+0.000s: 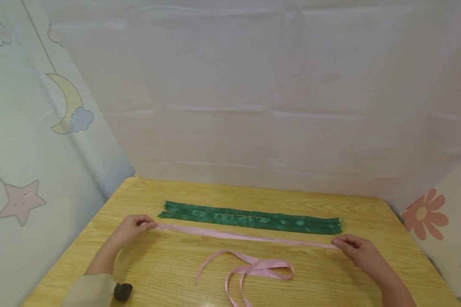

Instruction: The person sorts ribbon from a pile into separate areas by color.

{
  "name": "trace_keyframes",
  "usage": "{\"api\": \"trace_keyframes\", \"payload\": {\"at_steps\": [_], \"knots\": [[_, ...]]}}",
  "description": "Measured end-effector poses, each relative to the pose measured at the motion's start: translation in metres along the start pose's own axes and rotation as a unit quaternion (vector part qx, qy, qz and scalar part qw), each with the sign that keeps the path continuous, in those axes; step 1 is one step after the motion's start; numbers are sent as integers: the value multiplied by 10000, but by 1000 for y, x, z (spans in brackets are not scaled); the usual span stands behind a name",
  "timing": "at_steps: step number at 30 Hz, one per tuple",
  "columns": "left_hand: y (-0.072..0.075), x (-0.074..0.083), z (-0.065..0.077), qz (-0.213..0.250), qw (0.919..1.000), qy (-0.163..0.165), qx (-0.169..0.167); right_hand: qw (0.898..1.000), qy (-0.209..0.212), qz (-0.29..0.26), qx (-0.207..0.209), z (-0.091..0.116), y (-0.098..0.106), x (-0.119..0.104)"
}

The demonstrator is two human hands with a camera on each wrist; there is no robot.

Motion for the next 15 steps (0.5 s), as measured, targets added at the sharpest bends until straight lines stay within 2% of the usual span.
{"api": "trace_keyframes", "payload": {"at_steps": [3, 9, 12, 15], "knots": [[0, -2, -3, -16, 9999, 148, -3, 9996, -144, 129, 183, -1, 3, 2], [-1, -6, -7, 126, 9984, 551, 50, 9983, -274, 481, 196, -3, 9, 9], [-2, -8, -8, 211, 9977, 641, 87, 9951, -435, 788, 398, -4, 15, 15], [-3, -9, -10, 183, 9981, 582, 47, 9914, -594, 898, 749, -5, 20, 21]]}}
Point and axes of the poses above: each hand's wrist, its own z-axis away from the middle knuckle, its own y-axis out of the back of the hand, x = y × z, the point moved 4 cm from there along -z, towards the middle knuckle, and after that the axes turned 4 degrees about x, right-handed, at the moved point
